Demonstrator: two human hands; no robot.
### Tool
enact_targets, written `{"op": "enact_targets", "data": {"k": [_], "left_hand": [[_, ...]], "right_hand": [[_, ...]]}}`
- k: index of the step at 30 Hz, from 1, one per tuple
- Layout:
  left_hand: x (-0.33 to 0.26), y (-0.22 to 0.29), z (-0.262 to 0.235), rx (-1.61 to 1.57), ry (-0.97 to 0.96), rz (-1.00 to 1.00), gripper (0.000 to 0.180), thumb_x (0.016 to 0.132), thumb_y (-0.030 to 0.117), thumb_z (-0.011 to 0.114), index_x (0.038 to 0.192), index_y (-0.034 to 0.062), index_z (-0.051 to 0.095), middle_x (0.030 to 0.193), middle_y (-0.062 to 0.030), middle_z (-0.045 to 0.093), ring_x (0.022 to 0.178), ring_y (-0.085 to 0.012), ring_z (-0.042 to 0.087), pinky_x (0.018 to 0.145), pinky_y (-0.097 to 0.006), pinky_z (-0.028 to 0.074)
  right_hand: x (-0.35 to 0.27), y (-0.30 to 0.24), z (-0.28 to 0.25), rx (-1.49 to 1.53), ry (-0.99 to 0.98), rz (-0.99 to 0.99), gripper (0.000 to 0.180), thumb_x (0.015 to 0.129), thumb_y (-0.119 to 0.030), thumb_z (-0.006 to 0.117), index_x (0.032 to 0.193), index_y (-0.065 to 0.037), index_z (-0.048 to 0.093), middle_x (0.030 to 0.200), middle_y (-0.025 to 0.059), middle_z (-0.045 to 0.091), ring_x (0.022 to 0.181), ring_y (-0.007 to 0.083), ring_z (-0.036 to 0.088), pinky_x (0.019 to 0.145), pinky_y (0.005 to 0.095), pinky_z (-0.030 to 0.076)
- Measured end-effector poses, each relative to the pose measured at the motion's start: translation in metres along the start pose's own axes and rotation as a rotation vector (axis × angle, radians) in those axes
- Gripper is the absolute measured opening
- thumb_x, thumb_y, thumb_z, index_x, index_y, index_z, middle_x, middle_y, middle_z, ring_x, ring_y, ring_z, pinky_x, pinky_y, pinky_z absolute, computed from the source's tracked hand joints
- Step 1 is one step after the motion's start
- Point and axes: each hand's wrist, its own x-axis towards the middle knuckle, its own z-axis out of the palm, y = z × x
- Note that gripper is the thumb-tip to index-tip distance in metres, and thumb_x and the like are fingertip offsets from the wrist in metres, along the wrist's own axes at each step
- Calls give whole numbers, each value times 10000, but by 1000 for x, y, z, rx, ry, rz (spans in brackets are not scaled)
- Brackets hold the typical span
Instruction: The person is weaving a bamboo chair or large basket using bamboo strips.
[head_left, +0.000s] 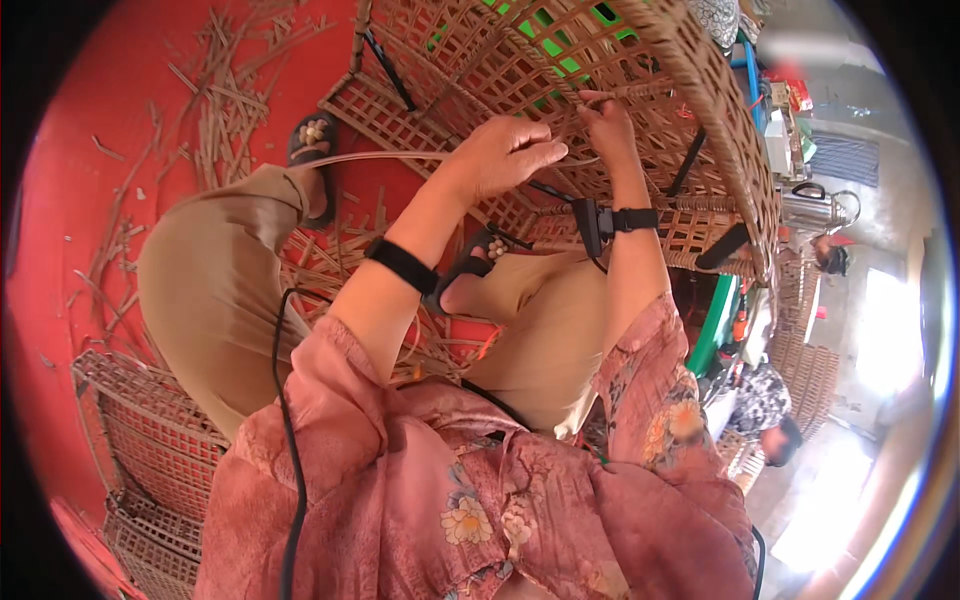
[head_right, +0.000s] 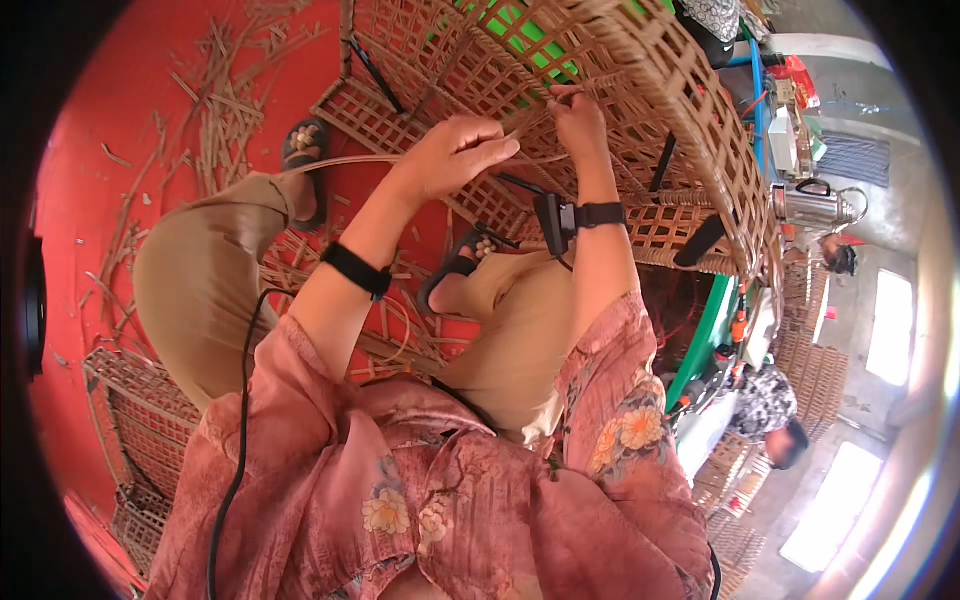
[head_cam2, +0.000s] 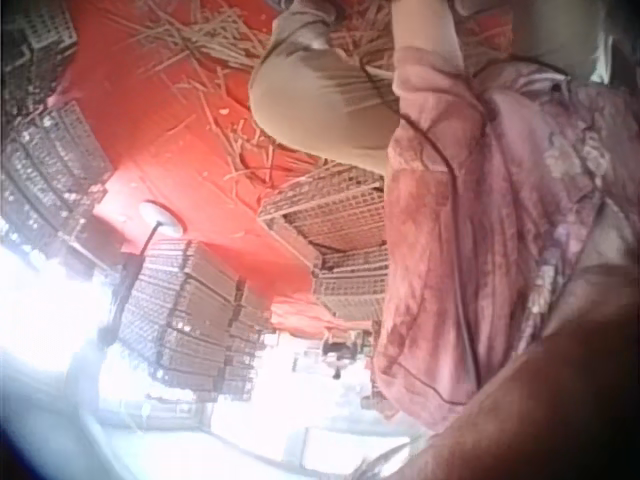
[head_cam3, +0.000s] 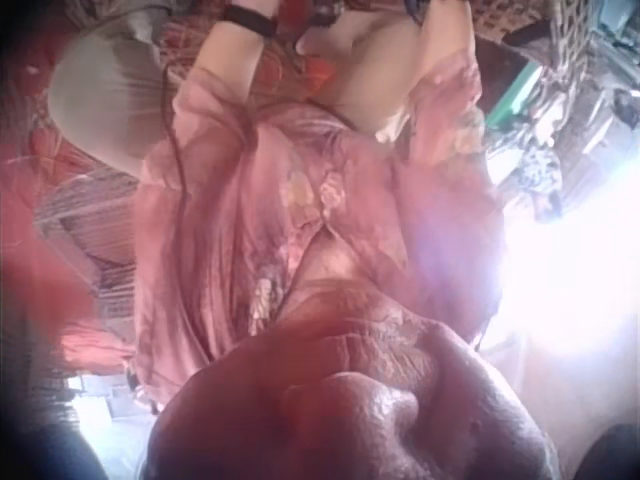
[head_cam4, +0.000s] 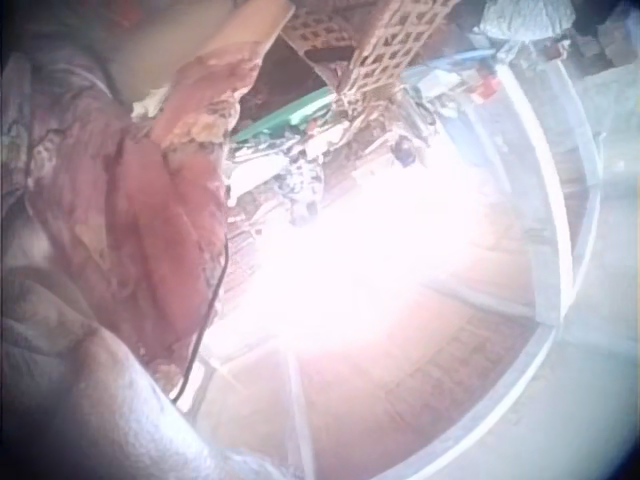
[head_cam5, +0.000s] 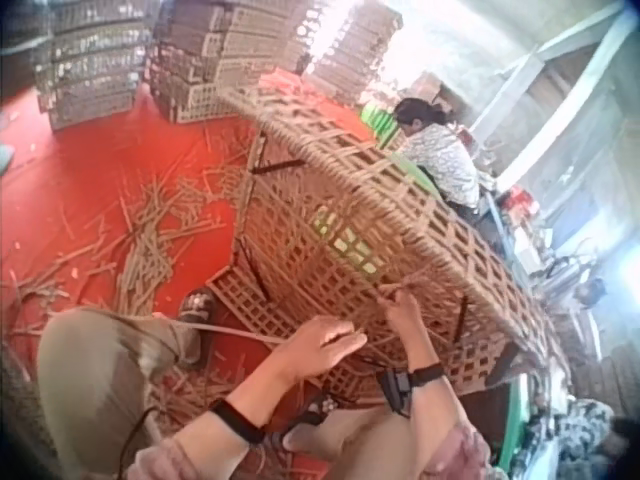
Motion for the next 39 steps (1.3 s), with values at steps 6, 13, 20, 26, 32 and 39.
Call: {"op": "enact_targets", "data": {"k": [6,13,20,26,32,39], "left_hand": [[-89,111,-16,444,-19,-5,305,912,260,538,770,-10,546,620,-157,514,557,-283,489,555,-347,399],[-239,226,-21,783,151,-168,120,852,145,588,811,34,609,637,-179,535,592,-360,543,525,-425,411],[-322,311,-34,1028,312,-395,125,805,99,633,848,-15,663,634,-152,591,507,-260,566,498,-345,419],[-329,322,-13,1023,149,-203,162,785,109,665,867,-30,676,704,-143,658,557,-230,629,538,-304,472],[-303,316,8,849,-189,-179,182,742,94,684,876,-29,680,624,-126,618,546,-250,620,511,-307,458],[-264,285,-1,638,-520,-94,194,740,64,682,919,-10,665,649,-121,618,558,-249,618,510,-345,471]], "right_hand": [[17,25,-4,125,-57,168,442,872,-178,579,1283,-35,505,1169,112,600,965,229,601,786,334,462],[-19,28,-2,-298,184,-44,462,913,-286,540,1331,-100,474,1306,129,526,916,229,620,807,373,506],[-26,16,-4,-282,199,-8,453,916,-314,544,1289,-59,508,1193,114,600,816,227,632,755,366,527],[-44,-41,1,304,347,183,524,901,-409,539,1207,16,537,928,178,641,801,298,622,670,431,511],[-46,-27,23,619,313,395,520,844,-344,645,1077,104,520,723,151,585,600,248,561,499,406,428],[-32,-4,38,709,353,431,597,848,-203,607,1327,51,356,1079,204,565,843,278,588,667,423,455]]}}
